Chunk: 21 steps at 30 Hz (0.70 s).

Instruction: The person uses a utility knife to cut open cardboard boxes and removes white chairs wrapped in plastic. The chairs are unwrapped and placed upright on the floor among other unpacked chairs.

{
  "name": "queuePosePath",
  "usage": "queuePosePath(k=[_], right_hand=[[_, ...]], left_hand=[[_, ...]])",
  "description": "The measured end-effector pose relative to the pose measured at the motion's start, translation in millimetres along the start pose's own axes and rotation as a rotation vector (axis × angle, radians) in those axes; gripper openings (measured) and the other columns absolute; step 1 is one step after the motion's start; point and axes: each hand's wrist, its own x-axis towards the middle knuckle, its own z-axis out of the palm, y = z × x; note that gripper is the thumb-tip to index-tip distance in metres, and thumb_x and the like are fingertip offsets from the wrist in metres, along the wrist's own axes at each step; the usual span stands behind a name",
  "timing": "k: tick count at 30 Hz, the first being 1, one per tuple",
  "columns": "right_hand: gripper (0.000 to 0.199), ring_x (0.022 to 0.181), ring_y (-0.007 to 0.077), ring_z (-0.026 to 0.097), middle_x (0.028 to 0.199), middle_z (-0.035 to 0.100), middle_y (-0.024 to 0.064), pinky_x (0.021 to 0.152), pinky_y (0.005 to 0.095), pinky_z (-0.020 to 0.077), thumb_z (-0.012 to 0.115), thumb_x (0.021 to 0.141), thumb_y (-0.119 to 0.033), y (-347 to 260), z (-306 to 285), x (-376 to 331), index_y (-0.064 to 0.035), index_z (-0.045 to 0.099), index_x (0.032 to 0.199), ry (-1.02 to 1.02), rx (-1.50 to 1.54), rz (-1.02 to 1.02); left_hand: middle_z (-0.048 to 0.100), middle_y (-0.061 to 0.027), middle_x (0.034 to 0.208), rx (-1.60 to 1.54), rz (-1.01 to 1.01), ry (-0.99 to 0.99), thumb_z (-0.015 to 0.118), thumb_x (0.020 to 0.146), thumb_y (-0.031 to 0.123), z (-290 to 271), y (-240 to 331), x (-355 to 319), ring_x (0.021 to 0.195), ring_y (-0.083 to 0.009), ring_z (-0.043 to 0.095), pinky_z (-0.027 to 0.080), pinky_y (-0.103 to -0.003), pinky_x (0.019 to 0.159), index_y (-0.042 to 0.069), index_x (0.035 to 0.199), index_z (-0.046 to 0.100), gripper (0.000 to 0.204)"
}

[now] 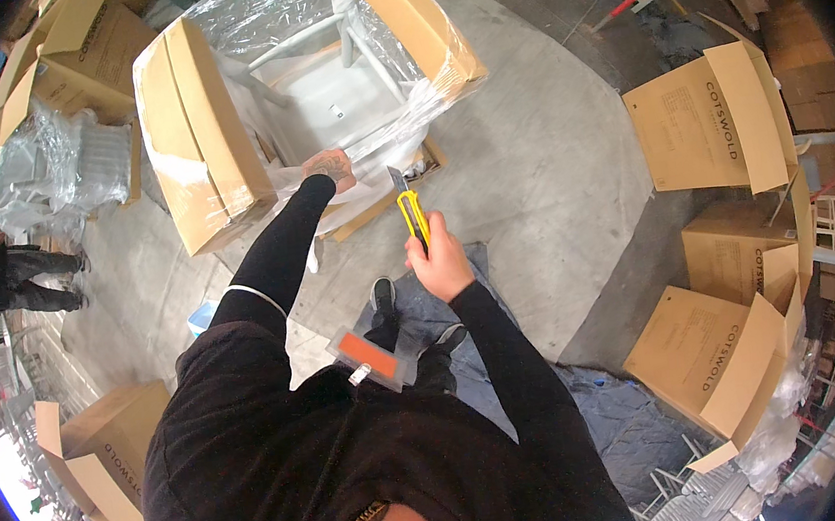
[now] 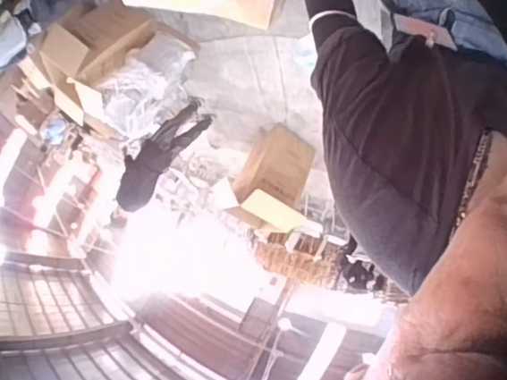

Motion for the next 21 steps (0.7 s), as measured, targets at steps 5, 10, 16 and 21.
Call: queuePosePath(k=[5,10,16,21], right_hand=[[0.033,0.071,0.0481,0.060,0.076,0.062,0.0274,0.064,0.0552,0.0461,0.052,0.091,-0.015,30,24,48,-0.0022,0.036,0.117,0.133,-0.537,-0.107],[0.032,0.070,0.0467,0.061,0.076,0.063,0.0257,0.062,0.0555,0.0472,0.053,0.090,-0.016,36,45,73,-0.0026,0.035,0.113,0.137,-0.614,-0.149],[0.034,0.074,0.0455,0.062,0.084,0.064,0.0260,0.065,0.0552,0.0479,0.053,0.090,-0.016,52,54,90,-0.0018,0.036,0.115,0.123,-0.665,-0.117],[0.031,0.078,0.0459,0.062,0.090,0.064,0.0272,0.070,0.0549,0.0479,0.052,0.090,-0.015,60,69,108,-0.0011,0.038,0.113,0.122,-0.630,-0.034]], left_hand=[[0.069,-0.0167,0.097,-0.094,0.016,0.014,0.061,0.078,0.033,-4,5,-6,0.093,-0.0307,0.066,0.052,-0.040,0.084,0.005,0.096,0.070,0.034],[0.068,-0.0191,0.094,-0.092,0.128,0.111,0.061,0.076,0.036,-1,-5,-12,0.091,-0.0332,0.066,0.053,-0.042,0.082,0.002,0.088,0.069,0.037],[0.069,-0.0196,0.094,-0.054,0.067,0.068,0.053,0.079,0.016,1,2,-4,0.091,-0.0320,0.067,0.053,-0.040,0.082,0.002,0.091,0.070,0.025],[0.068,-0.0209,0.091,-0.100,0.075,0.133,0.053,0.078,0.013,10,-3,-1,0.088,-0.0340,0.068,0.054,-0.042,0.079,0.001,0.086,0.069,0.022]])
